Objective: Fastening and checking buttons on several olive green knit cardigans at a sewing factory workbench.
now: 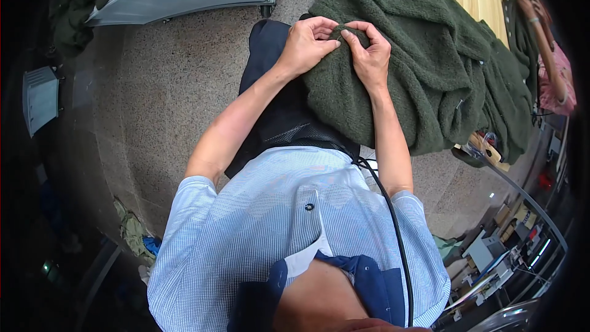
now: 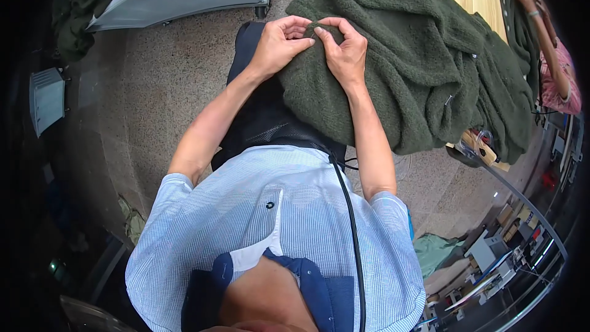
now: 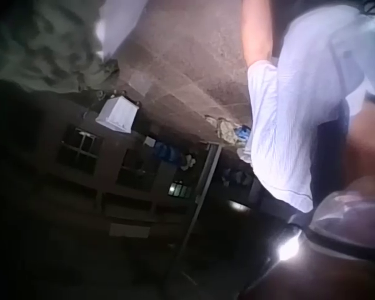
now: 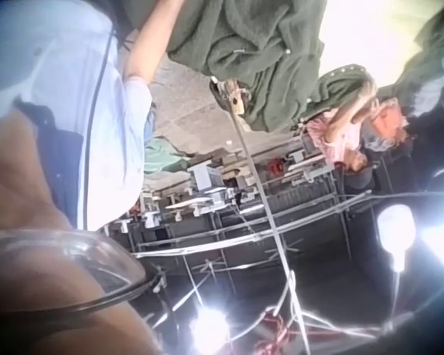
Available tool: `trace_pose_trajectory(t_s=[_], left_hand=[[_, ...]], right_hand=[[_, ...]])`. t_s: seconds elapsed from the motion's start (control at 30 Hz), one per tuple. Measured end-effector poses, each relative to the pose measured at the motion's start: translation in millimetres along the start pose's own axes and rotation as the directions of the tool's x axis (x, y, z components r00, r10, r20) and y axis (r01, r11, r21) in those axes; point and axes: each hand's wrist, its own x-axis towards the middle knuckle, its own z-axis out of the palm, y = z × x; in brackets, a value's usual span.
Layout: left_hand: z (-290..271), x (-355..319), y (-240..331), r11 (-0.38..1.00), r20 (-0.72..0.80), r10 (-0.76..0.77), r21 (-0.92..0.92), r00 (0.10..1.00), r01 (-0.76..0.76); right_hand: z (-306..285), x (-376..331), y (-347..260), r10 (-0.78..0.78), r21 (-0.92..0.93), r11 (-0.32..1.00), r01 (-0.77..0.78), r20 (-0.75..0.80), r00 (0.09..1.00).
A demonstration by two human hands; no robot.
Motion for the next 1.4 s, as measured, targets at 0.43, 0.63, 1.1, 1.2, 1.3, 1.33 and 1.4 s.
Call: trace_pose_trajectory(t_s=[0.43, 0.63, 1.1, 1.2, 1.3, 1.33, 1.4], left_hand=[[-11, 6, -1, 0.991, 0.134, -0.039, -0.123, 0.99, 0.056], [-13, 3, 5, 0.994, 0.146, -0.013, -0.103, 0.989, 0.028], [5, -12, -8, 0.995, -0.111, 0.094, 0.039, 0.989, -0.09], [5, -10, -6, 0.994, -0.099, 0.104, 0.021, 0.99, -0.103], [0, -6, -7, 0.996, -0.053, 0.057, -0.067, 0.997, -0.06], [-3, -4, -8, 0.985, -0.019, 0.005, -0.173, 1.0, -0.008], [-3, -4, -7, 0.96, 0.027, -0.039, -0.277, 0.999, 0.045]], right_hand=[[4, -3, 0, 0.05, 0.161, 0.986, -0.051, 0.01, 0.999], [-3, 2, 8, 0.046, 0.156, 0.986, -0.057, 0.073, 0.996], [-6, -1, -3, 0.032, 0.097, 0.994, -0.045, 0.13, 0.991], [-8, 1, -3, 0.046, 0.114, 0.991, -0.065, 0.16, 0.986], [-9, 5, -2, 0.042, 0.186, 0.98, -0.075, 0.18, 0.983], [-9, 6, -2, 0.033, 0.22, 0.973, -0.075, 0.192, 0.981], [-11, 8, 1, 0.028, 0.198, 0.978, -0.068, 0.199, 0.98]])
